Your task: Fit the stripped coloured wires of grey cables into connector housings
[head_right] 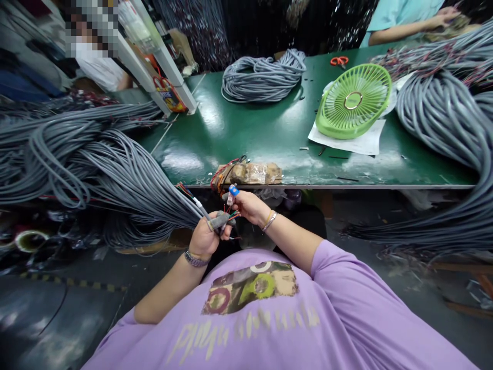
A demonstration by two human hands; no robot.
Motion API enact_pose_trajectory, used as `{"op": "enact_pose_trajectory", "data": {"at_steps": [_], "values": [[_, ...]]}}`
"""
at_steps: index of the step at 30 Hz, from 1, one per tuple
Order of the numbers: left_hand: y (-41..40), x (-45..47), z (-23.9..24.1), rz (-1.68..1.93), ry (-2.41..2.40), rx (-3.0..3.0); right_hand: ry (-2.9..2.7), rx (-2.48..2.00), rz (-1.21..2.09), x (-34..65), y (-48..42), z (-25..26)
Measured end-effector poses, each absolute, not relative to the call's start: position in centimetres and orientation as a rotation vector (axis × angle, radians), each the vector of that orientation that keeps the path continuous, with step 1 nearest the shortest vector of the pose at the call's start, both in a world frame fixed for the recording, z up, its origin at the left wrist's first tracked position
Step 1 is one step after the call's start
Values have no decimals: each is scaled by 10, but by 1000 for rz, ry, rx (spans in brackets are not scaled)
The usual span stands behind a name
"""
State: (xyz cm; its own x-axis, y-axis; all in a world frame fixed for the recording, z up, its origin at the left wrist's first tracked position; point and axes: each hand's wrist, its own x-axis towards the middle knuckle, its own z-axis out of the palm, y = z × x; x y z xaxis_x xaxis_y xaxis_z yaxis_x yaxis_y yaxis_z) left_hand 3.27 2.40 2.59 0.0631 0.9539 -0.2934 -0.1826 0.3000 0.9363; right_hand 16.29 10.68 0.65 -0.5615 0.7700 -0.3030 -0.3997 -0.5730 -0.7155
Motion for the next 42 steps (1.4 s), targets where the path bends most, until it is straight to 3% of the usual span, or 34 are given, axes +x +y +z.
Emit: {"op": "enact_pose_trajectory", "data": {"at_steps": [5, 12, 31, 42], "values": [[34, 32, 26, 1033, 1156, 799, -832, -863, 1717, 156, 102, -8], [38, 34, 20, 1011, 1163, 788, -587, -727, 2122, 151, 110, -8], [23, 39, 19, 1064, 1226, 894, -458, -675, 2307, 163, 106, -6], [28, 54, 17, 1262, 1289, 846, -659, -746, 1966, 156, 103, -12]]}}
